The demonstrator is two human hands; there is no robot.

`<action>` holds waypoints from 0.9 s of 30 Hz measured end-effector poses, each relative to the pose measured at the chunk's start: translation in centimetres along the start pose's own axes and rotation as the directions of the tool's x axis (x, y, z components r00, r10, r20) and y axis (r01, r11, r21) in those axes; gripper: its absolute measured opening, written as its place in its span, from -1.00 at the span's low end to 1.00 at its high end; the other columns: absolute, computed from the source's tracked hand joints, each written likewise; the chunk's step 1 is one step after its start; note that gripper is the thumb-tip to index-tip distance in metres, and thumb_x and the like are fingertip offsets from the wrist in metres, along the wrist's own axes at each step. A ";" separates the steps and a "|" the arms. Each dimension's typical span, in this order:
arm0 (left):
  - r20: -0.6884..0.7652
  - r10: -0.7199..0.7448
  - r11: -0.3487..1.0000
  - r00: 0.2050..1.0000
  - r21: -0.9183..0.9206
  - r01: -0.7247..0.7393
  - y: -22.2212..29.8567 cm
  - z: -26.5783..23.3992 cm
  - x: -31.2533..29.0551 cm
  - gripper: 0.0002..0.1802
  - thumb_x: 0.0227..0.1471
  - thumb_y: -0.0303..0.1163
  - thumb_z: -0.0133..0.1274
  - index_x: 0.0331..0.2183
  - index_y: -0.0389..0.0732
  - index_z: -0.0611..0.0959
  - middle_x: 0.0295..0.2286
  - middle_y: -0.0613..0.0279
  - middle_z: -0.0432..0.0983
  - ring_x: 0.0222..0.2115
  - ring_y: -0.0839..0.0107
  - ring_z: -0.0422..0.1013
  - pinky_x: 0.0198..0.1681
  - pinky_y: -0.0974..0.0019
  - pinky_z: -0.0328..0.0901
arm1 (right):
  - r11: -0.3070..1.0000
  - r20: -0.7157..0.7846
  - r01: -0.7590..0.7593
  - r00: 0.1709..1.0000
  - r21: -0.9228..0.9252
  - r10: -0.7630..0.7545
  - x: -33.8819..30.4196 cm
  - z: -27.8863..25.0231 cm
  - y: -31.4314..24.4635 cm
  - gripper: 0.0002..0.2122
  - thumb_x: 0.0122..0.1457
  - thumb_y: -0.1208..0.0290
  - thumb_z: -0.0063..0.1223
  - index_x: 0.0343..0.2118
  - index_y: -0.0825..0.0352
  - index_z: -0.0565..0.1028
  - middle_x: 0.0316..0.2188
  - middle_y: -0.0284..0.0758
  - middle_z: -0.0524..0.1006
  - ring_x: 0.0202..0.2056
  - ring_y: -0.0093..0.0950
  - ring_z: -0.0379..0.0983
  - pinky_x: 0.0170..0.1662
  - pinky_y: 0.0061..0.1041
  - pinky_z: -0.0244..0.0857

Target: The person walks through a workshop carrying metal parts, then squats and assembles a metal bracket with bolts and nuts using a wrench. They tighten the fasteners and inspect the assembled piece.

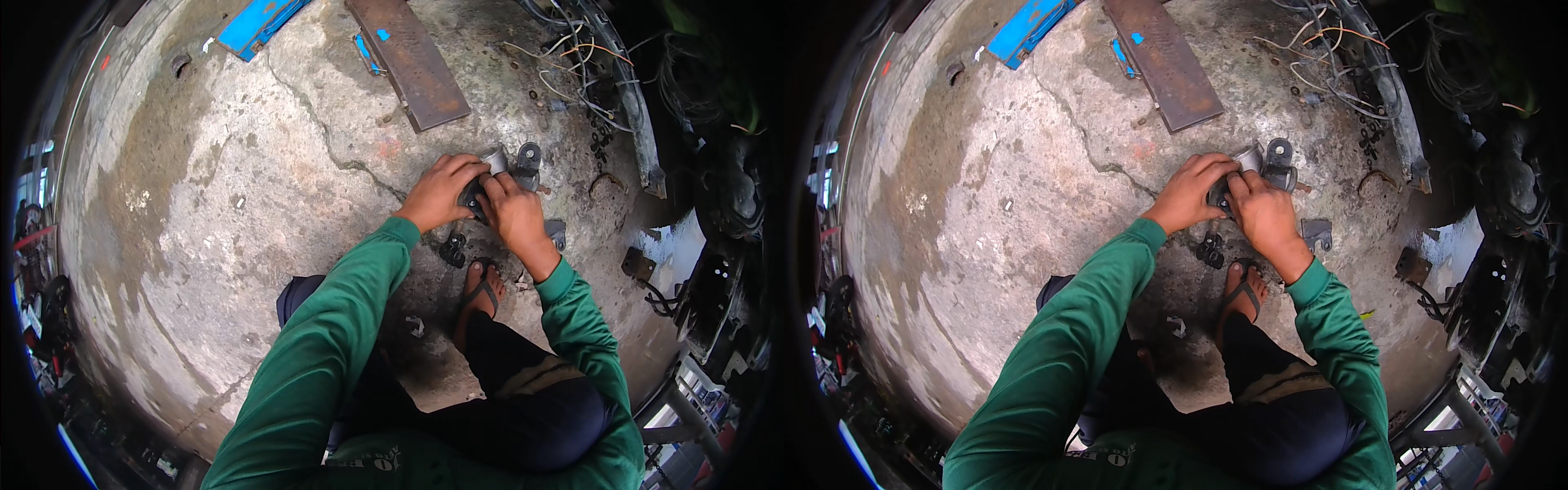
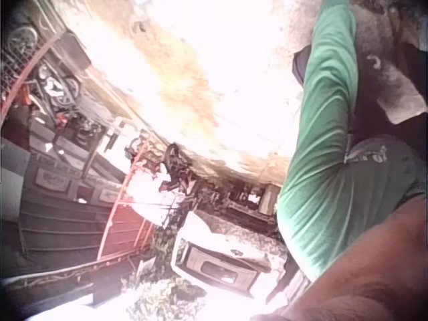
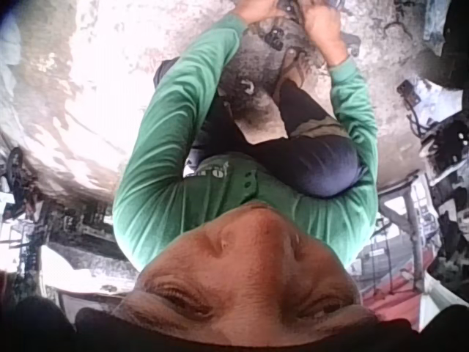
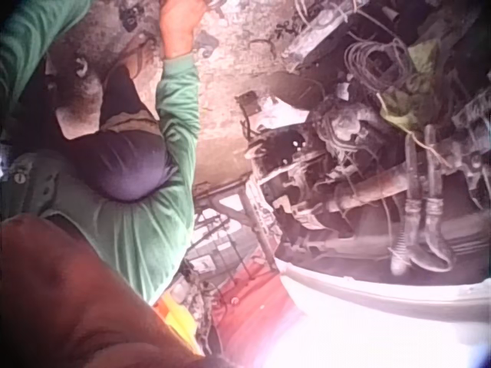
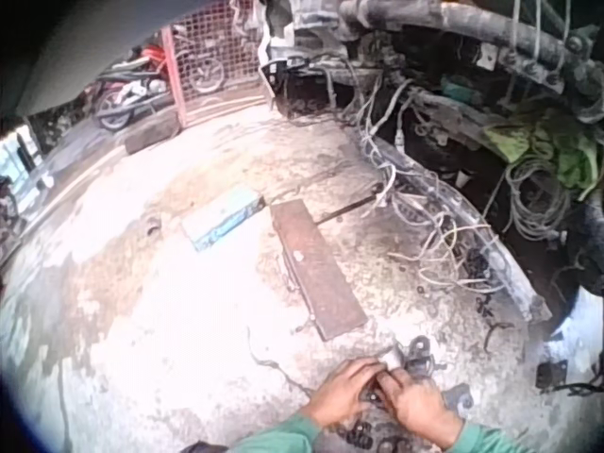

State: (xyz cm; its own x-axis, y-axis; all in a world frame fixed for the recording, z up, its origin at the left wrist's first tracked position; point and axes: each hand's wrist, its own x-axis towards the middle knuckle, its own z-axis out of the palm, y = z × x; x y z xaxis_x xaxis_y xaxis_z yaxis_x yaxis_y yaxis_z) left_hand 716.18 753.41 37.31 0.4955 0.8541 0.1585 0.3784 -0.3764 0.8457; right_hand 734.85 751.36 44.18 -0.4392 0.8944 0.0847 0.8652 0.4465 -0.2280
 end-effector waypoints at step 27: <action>0.002 -0.054 0.998 0.999 0.025 0.053 0.0 0.7 0.6 -0.09 -0.38 -0.34 0.50 0.10 -0.20 0.51 0.16 0.19 0.36 0.16 0.01 0.29 0.23 0.02 0.28 | 0.903 0.197 0.078 0.980 -0.422 0.007 2.2 -0.7 -1.6 -0.78 0.03 0.31 0.24 -0.31 0.32 0.56 -0.44 -0.28 0.64 -0.41 -0.37 0.65 -0.40 -0.41 0.51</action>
State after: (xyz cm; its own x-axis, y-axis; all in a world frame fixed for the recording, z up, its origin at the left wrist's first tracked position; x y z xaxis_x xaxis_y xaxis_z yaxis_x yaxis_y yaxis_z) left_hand 717.06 753.65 37.02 0.4758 0.8724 0.1121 0.4235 -0.3389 0.8401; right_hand 732.64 752.64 45.43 -0.4722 0.8747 -0.1096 0.8491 0.4847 0.2102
